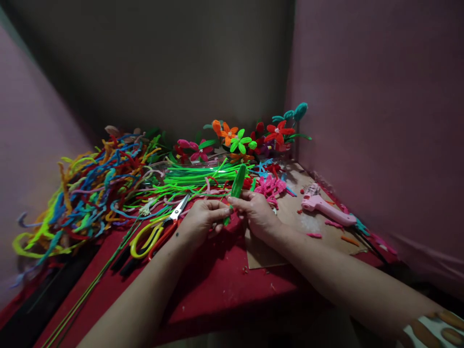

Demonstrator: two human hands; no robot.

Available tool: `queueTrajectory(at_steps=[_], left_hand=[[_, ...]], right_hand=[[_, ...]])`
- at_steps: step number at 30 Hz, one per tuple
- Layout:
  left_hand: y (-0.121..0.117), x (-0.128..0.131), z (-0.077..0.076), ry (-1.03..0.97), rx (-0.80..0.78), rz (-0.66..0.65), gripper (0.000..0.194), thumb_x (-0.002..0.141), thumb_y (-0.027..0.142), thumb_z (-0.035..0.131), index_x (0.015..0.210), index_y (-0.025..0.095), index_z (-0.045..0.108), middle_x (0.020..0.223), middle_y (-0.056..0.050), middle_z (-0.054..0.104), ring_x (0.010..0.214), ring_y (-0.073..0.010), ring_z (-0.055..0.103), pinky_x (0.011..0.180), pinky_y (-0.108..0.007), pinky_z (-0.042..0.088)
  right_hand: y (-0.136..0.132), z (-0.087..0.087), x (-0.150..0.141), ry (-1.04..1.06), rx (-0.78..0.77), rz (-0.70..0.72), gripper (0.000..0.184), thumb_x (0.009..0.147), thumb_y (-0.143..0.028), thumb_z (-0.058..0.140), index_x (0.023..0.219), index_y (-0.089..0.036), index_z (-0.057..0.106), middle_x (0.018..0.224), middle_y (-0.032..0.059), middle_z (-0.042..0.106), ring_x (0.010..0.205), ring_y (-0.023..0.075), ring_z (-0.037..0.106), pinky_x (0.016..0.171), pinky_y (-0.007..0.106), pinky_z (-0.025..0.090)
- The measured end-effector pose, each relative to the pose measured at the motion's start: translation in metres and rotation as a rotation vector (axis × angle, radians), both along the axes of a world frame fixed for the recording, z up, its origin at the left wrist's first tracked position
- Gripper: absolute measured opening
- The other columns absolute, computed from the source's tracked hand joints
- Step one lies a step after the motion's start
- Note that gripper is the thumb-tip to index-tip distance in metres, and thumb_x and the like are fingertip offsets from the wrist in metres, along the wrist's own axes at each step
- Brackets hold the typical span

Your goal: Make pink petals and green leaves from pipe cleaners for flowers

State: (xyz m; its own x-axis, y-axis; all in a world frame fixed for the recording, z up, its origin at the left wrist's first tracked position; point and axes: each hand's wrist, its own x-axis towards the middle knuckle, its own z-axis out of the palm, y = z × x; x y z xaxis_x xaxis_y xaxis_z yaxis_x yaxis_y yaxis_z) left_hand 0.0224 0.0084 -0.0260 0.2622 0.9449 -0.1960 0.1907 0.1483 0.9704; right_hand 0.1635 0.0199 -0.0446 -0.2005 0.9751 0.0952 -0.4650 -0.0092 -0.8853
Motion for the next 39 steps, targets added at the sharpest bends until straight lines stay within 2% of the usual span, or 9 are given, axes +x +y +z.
queueTrajectory(at_steps=[5,7,11,16,22,25,30,39], left_hand=[[0.0,0.0,0.001,-0.009,0.009,-0.072,0.022,0.067,0.031,0.065,0.059,0.014,0.054,0.041,0.005,0.043,0.035,-0.0049,0.032,0.037,-0.02,0.019],[-0.001,0.003,0.003,-0.003,0.057,-0.082,0.021,0.068,0.031,0.065,0.061,0.014,0.056,0.047,0.004,0.047,0.041,-0.0059,0.037,0.042,-0.02,0.025],[-0.005,0.012,0.008,0.035,0.184,-0.027,0.02,0.068,0.031,0.064,0.081,0.015,0.063,0.071,0.0,0.061,0.061,-0.0106,0.05,0.058,-0.022,0.036],[-0.003,0.013,0.002,0.214,0.318,0.013,0.022,0.075,0.032,0.055,0.066,0.013,0.06,0.055,0.002,0.052,0.055,-0.0097,0.045,0.057,-0.022,0.033],[-0.002,0.011,0.001,0.238,0.2,-0.005,0.022,0.075,0.033,0.052,0.066,0.014,0.058,0.048,0.004,0.048,0.046,-0.0076,0.038,0.049,-0.022,0.028],[-0.004,0.013,0.006,0.196,0.242,-0.006,0.021,0.075,0.032,0.053,0.063,0.015,0.055,0.052,0.004,0.05,0.049,-0.0079,0.041,0.052,-0.022,0.031],[-0.005,0.014,0.01,0.159,0.25,-0.018,0.024,0.076,0.03,0.054,0.057,0.015,0.054,0.05,0.003,0.052,0.049,-0.0081,0.042,0.055,-0.022,0.032],[0.002,0.0,-0.004,-0.139,0.061,-0.013,0.021,0.076,0.029,0.055,0.066,0.013,0.062,0.044,0.0,0.052,0.043,-0.0091,0.042,0.049,-0.023,0.03]], right_hand=[[0.013,0.002,0.009,-0.032,0.076,-0.117,0.023,0.066,-0.035,0.068,0.071,-0.014,0.06,0.052,-0.006,0.047,0.042,0.0042,0.033,0.04,0.021,0.024],[0.016,0.002,0.011,-0.01,0.088,-0.1,0.024,0.067,-0.036,0.068,0.07,-0.014,0.059,0.05,-0.0068,0.045,0.04,0.0042,0.033,0.038,0.021,0.024],[0.017,0.002,0.01,0.039,0.075,-0.034,0.023,0.064,-0.033,0.071,0.067,-0.014,0.058,0.048,-0.006,0.048,0.039,0.005,0.039,0.038,0.02,0.029],[0.016,0.006,0.011,0.039,0.064,-0.079,0.029,0.066,-0.041,0.068,0.078,-0.015,0.061,0.051,-0.0042,0.054,0.037,0.0061,0.044,0.035,0.018,0.033],[0.019,0.009,0.015,0.06,-0.018,-0.085,0.041,0.066,-0.054,0.064,0.069,-0.013,0.06,0.049,-0.0021,0.053,0.036,0.0065,0.044,0.032,0.018,0.034],[0.021,0.01,0.016,0.084,-0.023,-0.087,0.042,0.066,-0.054,0.062,0.067,-0.013,0.06,0.049,-0.0017,0.053,0.036,0.0068,0.043,0.03,0.018,0.032],[0.023,0.01,0.016,0.114,-0.019,-0.073,0.038,0.067,-0.052,0.063,0.068,-0.014,0.061,0.047,-0.0026,0.051,0.037,0.0071,0.043,0.034,0.02,0.035],[0.019,0.011,0.019,0.083,-0.063,0.039,0.025,0.063,-0.033,0.07,0.071,-0.018,0.052,0.054,-0.0051,0.052,0.044,0.0073,0.047,0.041,0.021,0.037]])
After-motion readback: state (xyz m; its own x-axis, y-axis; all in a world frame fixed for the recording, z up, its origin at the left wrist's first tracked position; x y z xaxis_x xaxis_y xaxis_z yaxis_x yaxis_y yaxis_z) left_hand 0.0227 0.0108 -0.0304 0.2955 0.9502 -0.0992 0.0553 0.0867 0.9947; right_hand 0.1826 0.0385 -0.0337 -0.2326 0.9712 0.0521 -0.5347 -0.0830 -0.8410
